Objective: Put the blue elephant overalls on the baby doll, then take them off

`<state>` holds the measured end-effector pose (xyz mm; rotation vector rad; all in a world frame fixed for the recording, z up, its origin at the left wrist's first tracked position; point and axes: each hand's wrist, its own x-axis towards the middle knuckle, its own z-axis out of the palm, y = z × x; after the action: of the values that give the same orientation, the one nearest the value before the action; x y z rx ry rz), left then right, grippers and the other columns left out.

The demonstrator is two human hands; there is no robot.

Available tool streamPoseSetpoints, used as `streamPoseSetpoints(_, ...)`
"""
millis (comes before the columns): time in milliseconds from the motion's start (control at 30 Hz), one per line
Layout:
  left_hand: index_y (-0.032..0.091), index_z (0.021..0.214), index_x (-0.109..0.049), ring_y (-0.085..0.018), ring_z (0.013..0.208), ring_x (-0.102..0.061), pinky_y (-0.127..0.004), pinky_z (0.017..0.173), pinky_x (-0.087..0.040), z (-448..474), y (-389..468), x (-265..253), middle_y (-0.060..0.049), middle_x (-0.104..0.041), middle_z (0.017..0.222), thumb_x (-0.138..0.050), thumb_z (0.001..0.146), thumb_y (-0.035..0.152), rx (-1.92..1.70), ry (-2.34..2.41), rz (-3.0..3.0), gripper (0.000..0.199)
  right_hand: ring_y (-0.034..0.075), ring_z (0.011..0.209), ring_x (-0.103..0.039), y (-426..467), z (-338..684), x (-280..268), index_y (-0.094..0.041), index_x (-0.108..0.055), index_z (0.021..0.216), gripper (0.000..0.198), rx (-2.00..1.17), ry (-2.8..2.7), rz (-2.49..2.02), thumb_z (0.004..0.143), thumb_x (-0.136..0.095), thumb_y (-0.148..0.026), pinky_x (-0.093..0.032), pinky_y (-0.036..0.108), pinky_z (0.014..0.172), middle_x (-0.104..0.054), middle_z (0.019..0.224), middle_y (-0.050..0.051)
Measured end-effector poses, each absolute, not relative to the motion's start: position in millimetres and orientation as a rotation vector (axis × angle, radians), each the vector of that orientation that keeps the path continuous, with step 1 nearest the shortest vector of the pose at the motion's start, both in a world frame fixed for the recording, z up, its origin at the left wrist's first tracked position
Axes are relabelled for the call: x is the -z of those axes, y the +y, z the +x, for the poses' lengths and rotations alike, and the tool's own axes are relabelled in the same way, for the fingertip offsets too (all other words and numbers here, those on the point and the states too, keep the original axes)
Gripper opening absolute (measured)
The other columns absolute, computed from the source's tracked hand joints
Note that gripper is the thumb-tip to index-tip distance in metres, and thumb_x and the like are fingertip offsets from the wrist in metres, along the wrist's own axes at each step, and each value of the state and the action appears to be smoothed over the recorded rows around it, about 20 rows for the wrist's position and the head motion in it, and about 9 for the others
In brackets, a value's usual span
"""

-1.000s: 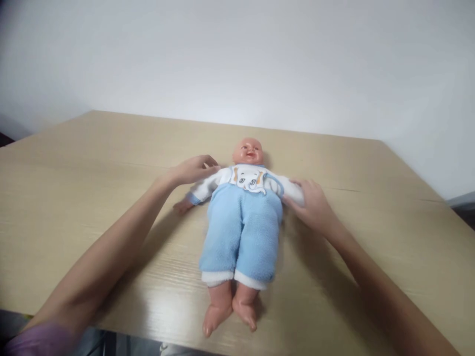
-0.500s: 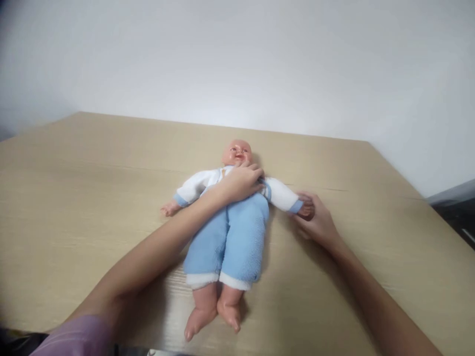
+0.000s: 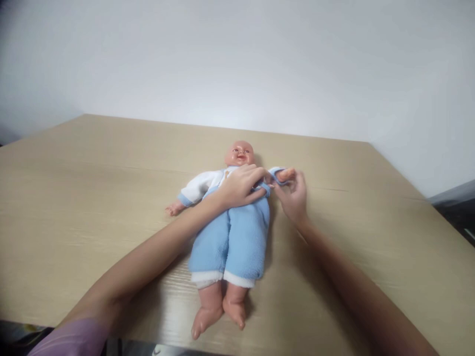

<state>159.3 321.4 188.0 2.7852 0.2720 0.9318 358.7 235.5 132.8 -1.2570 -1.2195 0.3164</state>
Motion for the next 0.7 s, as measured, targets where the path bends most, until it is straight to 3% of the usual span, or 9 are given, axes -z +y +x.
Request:
streamPoseSetpoints(133, 0.02, 0.114, -0.063, -0.028, 0.102, -0.07, -0.043, 0.095, -0.051, 155, 319, -185, -0.012, -0.074, 0.103, -0.051, 0.107, 0.034, -1.087, 0.261, 2.782, 0.02, 0.032, 0.111, -0.066, 237, 345, -128, -0.026, -0.072, 0.115, 0.028, -0.138, -1.432, -1.281, 0.094, -0.074, -0.044, -0.06, 0.049, 0.102, -0.063, 0.112, 0.01)
streamPoseSetpoints(267, 0.022, 0.108, -0.061, -0.028, 0.096, -0.069, -0.043, 0.094, -0.05, 157, 320, -182, -0.009, -0.073, 0.097, -0.054, 0.099, 0.031, -1.234, 0.254, 2.745, 0.015, 0.032, 0.113, -0.066, 226, 346, -120, -0.025, -0.08, 0.12, 0.03, -0.115, -1.544, -1.217, 0.103, -0.066, -0.046, -0.06, 0.049, 0.101, -0.064, 0.119, 0.012)
streamPoseSetpoints(400, 0.023, 0.097, -0.057, -0.025, 0.086, -0.064, -0.039, 0.084, -0.048, 159, 321, -183, -0.005, -0.069, 0.09, -0.059, 0.09, 0.031, -1.27, 0.3, 2.563, 0.01, 0.032, 0.121, -0.065, 222, 347, -117, -0.026, -0.082, 0.121, 0.039, -0.173, -1.574, -1.115, 0.113, -0.054, -0.051, -0.056, 0.049, 0.11, -0.063, 0.123, 0.012)
streamPoseSetpoints(567, 0.024, 0.087, -0.05, -0.02, 0.077, -0.055, -0.034, 0.075, -0.043, 162, 326, -187, 0.001, -0.058, 0.08, -0.064, 0.085, 0.031, -1.022, 0.394, 2.222, 0.016, 0.032, 0.118, -0.064, 224, 340, -118, -0.028, -0.081, 0.121, 0.052, -0.339, -1.457, -1.153, 0.111, -0.052, -0.07, -0.055, 0.049, 0.108, -0.062, 0.12, 0.011)
streamPoseSetpoints(700, 0.023, 0.087, -0.052, -0.019, 0.079, -0.055, -0.033, 0.075, -0.041, 167, 335, -184, 0.002, -0.057, 0.08, -0.061, 0.089, 0.036, -0.897, 0.515, 2.068, 0.016, 0.03, 0.115, -0.063, 223, 335, -120, -0.028, -0.08, 0.106, 0.044, -0.369, -1.461, -1.178, 0.106, -0.064, -0.069, -0.054, 0.047, 0.109, -0.062, 0.116, 0.009)
